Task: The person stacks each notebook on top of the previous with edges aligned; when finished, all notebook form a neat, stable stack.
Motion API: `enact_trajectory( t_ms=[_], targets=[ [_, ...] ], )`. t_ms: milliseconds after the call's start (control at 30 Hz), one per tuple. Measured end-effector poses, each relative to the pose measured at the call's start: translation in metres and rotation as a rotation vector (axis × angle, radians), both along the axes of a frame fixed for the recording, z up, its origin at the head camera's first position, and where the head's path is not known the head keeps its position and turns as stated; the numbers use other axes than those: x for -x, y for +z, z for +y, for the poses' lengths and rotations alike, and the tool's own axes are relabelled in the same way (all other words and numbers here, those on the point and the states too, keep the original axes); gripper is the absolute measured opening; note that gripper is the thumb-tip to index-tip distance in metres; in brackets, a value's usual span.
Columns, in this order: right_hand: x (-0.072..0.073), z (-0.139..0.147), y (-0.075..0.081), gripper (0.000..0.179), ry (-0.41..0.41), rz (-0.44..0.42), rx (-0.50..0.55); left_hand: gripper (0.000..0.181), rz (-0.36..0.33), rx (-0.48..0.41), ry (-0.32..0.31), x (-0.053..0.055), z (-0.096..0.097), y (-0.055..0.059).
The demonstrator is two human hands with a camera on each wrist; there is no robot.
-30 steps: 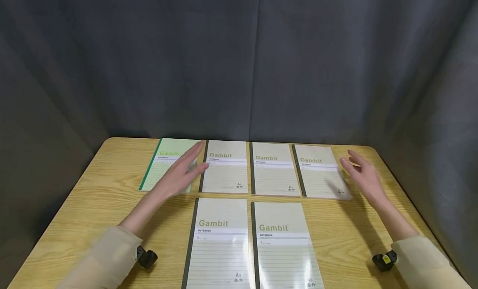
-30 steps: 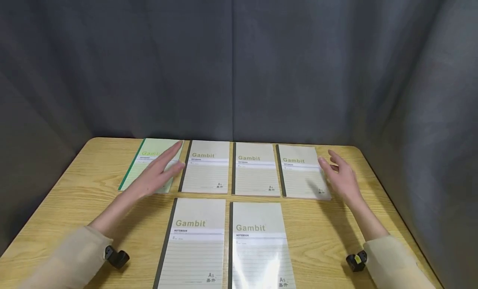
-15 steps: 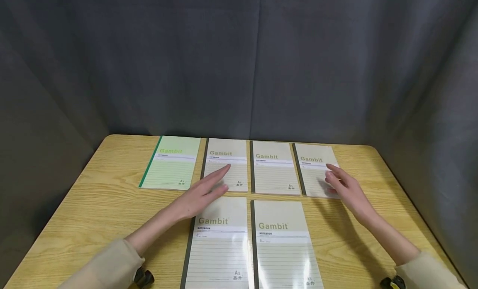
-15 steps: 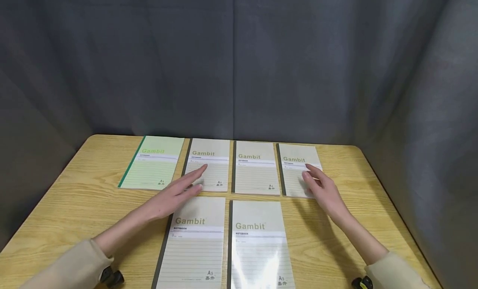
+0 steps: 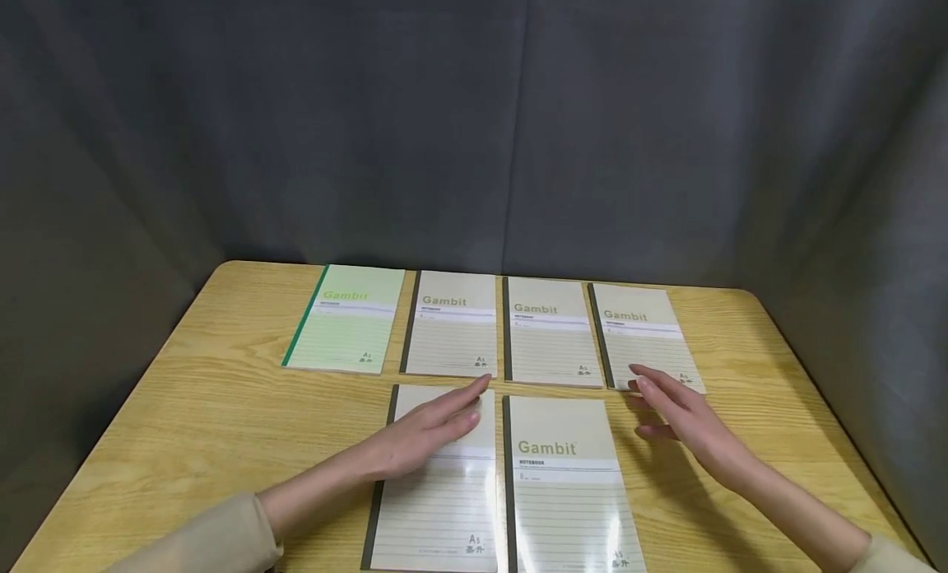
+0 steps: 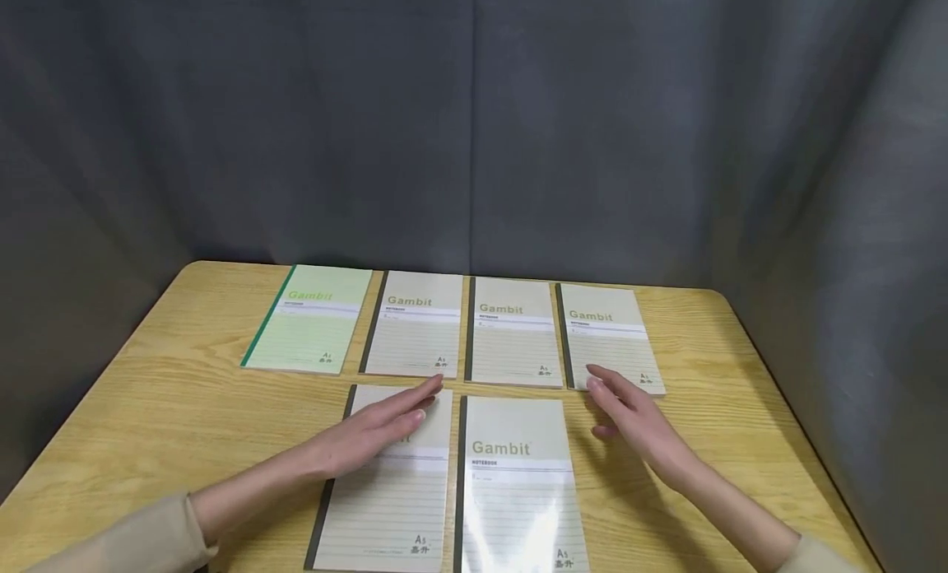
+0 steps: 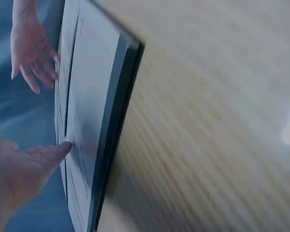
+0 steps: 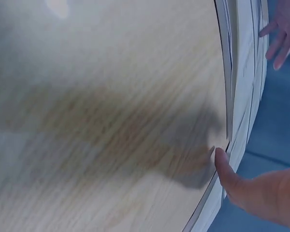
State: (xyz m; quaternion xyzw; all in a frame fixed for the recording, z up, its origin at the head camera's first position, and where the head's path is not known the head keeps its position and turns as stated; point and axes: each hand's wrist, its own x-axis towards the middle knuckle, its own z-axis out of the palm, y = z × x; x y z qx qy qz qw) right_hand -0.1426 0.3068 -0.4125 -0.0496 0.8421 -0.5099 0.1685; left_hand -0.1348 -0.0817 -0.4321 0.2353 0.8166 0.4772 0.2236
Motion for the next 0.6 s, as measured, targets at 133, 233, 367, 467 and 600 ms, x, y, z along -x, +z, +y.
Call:
enact_trajectory(
  t_ms=[133,233,367,467,600],
  targets=[
    [-0.008,-0.009,0.001,0.066,-0.013,-0.049,-0.02,0.064,-0.072,-0.035,-0.017,-0.009,0.007,0.002],
    [-0.014,-0.019,0.002,0.068,-0.026,-0.08,-0.057,0.066,-0.161,-0.075,-0.021,-0.016,0.015,0.005],
    [-0.023,-0.029,0.006,0.073,-0.027,-0.128,-0.115,0.067,-0.244,-0.113,-0.014,-0.025,0.026,0.006],
    [-0.031,-0.033,0.009,0.076,-0.042,-0.198,-0.076,0.07,-0.275,-0.138,0.016,-0.032,0.034,0.005],
    [-0.04,-0.037,0.012,0.077,-0.075,-0.289,0.017,0.074,-0.355,-0.21,0.055,-0.04,0.046,0.006]
  ],
)
